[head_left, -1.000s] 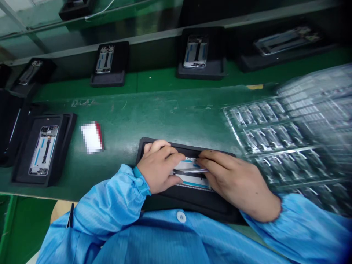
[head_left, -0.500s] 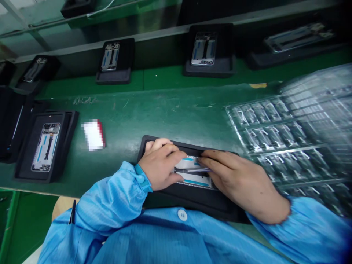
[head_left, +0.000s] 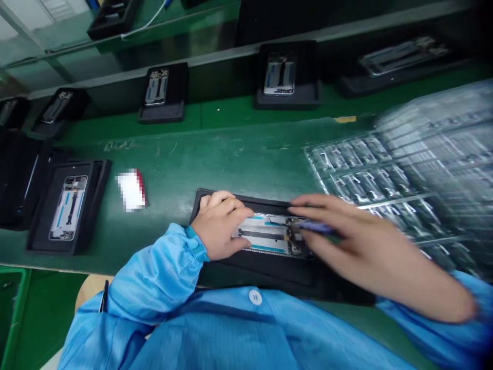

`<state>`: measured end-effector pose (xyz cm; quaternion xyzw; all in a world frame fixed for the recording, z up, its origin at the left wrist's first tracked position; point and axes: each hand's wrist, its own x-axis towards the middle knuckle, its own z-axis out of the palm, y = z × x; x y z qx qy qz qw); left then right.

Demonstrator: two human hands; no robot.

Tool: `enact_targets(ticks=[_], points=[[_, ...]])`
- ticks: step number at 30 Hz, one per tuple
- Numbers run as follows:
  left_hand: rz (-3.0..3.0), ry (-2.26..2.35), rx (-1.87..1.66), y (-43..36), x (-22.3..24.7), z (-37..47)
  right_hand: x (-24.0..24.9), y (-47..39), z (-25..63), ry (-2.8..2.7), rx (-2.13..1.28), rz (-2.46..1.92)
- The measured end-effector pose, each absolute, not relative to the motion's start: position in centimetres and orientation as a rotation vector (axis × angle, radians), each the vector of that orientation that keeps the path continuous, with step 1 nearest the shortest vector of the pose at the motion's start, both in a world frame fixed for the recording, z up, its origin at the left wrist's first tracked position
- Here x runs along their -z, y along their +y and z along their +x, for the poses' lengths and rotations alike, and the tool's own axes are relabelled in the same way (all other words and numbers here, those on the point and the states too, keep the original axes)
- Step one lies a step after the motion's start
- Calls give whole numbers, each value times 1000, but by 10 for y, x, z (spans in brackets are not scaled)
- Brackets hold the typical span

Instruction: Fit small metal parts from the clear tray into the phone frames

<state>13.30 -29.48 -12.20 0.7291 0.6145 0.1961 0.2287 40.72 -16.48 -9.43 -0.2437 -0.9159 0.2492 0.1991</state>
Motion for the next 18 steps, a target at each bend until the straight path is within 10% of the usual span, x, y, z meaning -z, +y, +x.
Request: enact_targets(ticks=[18], points=[[2023,1712,-601,-296,125,131,127,-173,387,-2349,-704,-737]])
